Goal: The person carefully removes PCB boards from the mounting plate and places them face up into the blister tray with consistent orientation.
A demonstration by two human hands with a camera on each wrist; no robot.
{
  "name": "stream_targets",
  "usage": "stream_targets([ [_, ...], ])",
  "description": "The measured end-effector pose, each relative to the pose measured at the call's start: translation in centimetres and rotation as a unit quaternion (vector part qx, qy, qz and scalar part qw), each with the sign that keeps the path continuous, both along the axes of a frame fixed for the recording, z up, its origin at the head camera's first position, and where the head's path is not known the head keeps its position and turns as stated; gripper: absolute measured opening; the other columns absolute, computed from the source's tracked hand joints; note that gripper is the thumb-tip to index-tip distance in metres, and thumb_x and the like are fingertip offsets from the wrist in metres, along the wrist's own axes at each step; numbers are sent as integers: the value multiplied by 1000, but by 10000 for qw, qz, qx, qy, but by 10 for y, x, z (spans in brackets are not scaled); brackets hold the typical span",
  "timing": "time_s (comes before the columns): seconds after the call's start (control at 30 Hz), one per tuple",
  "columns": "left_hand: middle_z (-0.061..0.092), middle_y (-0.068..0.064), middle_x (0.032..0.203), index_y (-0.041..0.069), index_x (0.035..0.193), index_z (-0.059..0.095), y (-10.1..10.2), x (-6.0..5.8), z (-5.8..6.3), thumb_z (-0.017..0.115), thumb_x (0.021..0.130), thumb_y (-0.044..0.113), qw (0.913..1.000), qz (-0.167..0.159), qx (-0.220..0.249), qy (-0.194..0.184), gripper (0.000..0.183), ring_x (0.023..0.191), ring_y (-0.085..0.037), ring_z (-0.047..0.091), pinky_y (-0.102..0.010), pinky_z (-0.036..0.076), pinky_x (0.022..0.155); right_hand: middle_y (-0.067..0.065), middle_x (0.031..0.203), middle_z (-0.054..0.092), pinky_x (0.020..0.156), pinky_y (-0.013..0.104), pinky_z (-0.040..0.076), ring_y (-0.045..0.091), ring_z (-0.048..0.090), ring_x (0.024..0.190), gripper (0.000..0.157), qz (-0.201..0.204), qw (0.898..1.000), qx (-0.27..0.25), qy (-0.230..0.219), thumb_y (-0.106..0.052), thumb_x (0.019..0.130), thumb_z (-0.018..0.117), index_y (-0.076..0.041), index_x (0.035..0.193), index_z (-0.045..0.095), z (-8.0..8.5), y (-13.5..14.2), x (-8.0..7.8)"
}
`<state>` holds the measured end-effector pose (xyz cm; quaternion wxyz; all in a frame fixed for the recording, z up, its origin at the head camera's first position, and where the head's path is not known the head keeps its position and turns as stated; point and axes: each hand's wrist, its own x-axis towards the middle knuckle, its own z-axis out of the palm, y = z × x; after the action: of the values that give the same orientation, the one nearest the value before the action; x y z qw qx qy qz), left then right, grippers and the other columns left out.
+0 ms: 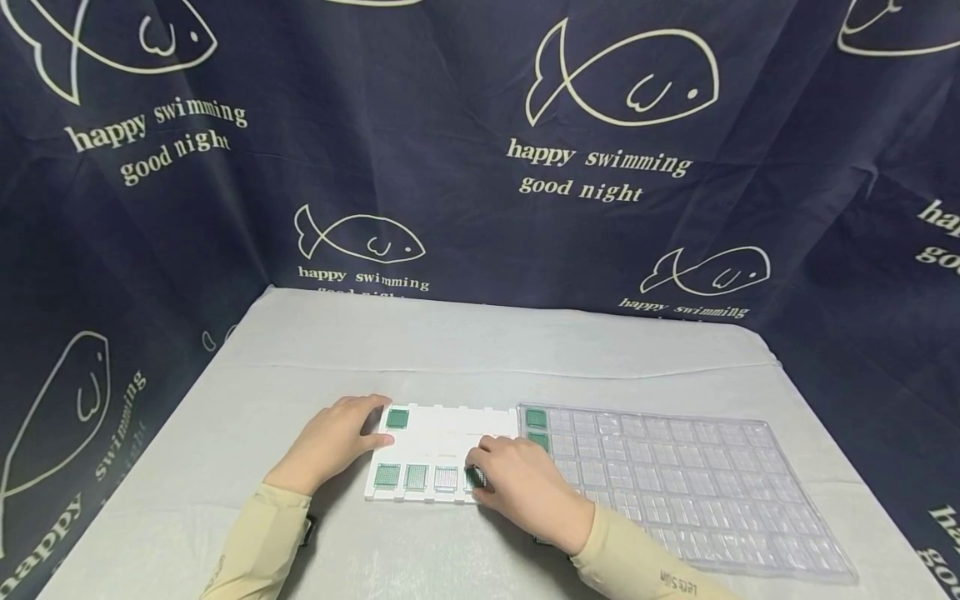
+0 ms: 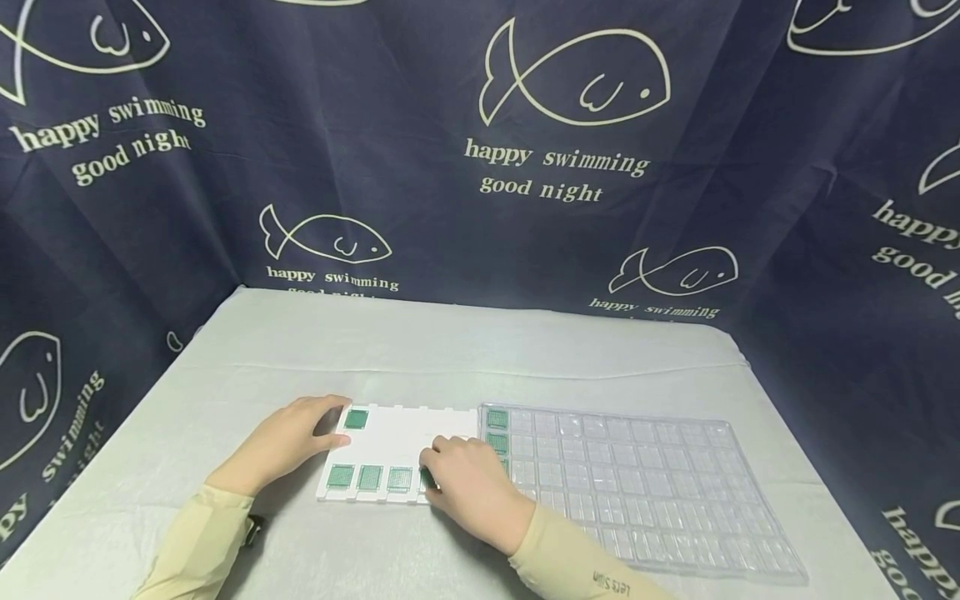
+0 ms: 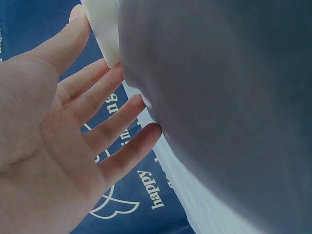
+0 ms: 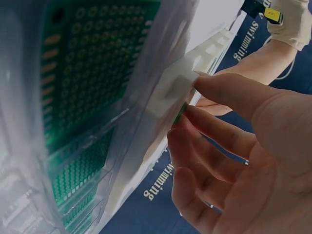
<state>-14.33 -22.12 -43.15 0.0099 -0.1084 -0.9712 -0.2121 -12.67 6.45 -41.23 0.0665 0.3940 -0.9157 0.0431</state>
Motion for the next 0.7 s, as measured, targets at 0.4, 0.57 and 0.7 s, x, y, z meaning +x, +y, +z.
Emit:
stream_targets([
  [0.4,69,-11,132,10,132,64,0,0,-1,79,87,31,10000,48,15,-70,52,127,-37,62,-58,51,104,-8,83,65,55,18,39,4,54,65,25,58,9997,-221,42,-25,77,86,-17,97,74,-3,1,0],
  [0.57,69,-11,132,9,132,64,0,0,1,79,87,31,10000,46,18,-59,53,127,-37,62,-58,51,104,-8,84,66,56,18,40,3,53,65,25,64,9994,-353,30,-23,76,85,-16,97,74,-1,2,1],
  [0.7,70,-11,131,9,132,64,0,0,1,80,87,31,10000,43,18,-44,52,126,-37,62,-58,51,104,-7,83,66,56,19,42,3,52,64,24,70,9990,-434,125,-23,77,84,-17,97,74,0,2,0],
])
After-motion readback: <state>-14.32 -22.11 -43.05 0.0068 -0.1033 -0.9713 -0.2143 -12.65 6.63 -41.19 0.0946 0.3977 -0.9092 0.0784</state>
